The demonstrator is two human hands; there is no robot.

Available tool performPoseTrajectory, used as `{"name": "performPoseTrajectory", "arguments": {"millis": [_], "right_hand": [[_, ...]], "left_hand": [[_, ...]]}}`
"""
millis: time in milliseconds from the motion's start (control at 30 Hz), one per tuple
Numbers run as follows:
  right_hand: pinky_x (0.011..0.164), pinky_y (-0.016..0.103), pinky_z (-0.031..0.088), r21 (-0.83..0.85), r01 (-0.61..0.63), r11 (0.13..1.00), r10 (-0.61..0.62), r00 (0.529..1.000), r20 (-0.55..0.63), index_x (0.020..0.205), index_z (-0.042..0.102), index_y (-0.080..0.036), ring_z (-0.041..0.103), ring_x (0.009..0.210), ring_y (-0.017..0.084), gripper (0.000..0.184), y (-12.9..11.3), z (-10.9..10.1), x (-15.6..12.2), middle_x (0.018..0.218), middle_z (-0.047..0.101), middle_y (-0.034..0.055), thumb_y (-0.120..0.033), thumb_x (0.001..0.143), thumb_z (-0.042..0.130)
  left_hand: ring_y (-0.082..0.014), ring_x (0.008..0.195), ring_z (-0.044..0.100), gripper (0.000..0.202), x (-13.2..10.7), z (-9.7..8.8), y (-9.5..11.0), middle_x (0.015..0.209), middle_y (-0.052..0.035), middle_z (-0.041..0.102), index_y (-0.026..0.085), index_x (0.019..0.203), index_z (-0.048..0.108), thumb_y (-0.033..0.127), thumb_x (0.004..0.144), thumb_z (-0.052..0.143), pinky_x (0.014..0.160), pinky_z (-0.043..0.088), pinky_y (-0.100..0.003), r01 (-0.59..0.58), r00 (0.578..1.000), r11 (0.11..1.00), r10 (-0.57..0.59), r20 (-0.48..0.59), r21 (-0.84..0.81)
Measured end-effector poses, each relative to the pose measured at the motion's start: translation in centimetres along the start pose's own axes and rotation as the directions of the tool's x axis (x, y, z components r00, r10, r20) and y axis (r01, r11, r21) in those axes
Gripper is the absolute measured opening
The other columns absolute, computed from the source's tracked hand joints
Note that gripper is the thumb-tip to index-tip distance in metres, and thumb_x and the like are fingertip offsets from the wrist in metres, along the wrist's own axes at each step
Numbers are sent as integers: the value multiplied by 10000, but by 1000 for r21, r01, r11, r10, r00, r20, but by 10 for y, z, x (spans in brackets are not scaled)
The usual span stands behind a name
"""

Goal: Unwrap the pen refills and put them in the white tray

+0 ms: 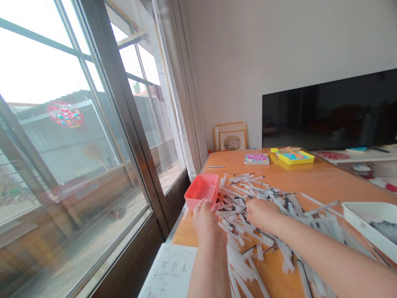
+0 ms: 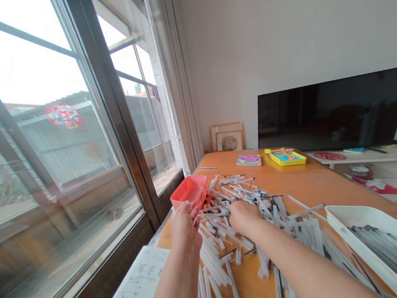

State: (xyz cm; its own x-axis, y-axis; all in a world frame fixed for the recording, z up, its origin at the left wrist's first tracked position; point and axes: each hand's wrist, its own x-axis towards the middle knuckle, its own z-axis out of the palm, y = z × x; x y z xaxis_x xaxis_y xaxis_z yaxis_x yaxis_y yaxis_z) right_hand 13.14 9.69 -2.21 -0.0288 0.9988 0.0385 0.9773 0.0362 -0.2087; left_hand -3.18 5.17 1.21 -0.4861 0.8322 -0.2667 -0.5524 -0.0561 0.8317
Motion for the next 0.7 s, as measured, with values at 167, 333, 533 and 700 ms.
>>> {"name": "performPoseTrajectory", "arguments": {"millis": [167, 333, 533, 700], "right_hand": [[662, 291, 413, 223, 16, 975, -1, 998, -64, 659, 697, -180, 669, 774, 233, 90, 10, -4, -1, 741, 725, 81, -220, 700, 627], [589, 240, 399, 579, 60, 813, 50, 984, -172, 720, 679, -181, 606, 656, 158, 194, 28, -19, -5, 665, 683, 17, -326, 775, 562], [459, 199, 348, 891, 6, 454, 291, 944, -155, 830, 644, -161, 546, 559, 112, 254, 56, -32, -18, 774, 711, 56, -405, 788, 588], [401, 150, 275, 982, 37, 183, 364, 926, -103, 953, 626, -164, 527, 557, 94, 311, 78, -37, -41, 777, 702, 59, -303, 687, 708]], "left_hand": [[-155, 820, 692, 287, -1, 0, -1, 1047, -54, 686, 198, 1021, 609, 251, 742, 652, 580, 366, -222, -5, 1000, 1000, 4, 22, 20], [-140, 744, 650, 245, -3, 2, -12, 936, -58, 686, 189, 979, 619, 300, 765, 658, 617, 399, -229, -81, 987, 984, 57, 152, 161], [-135, 608, 557, 98, -17, 13, -42, 701, -27, 644, 169, 780, 652, 241, 734, 699, 601, 397, -244, -158, 921, 940, 30, 389, 302], [-154, 585, 513, 137, -34, 9, -68, 642, -16, 607, 194, 733, 688, 80, 658, 677, 592, 399, -259, -454, 719, 749, -12, 694, 483]]}}
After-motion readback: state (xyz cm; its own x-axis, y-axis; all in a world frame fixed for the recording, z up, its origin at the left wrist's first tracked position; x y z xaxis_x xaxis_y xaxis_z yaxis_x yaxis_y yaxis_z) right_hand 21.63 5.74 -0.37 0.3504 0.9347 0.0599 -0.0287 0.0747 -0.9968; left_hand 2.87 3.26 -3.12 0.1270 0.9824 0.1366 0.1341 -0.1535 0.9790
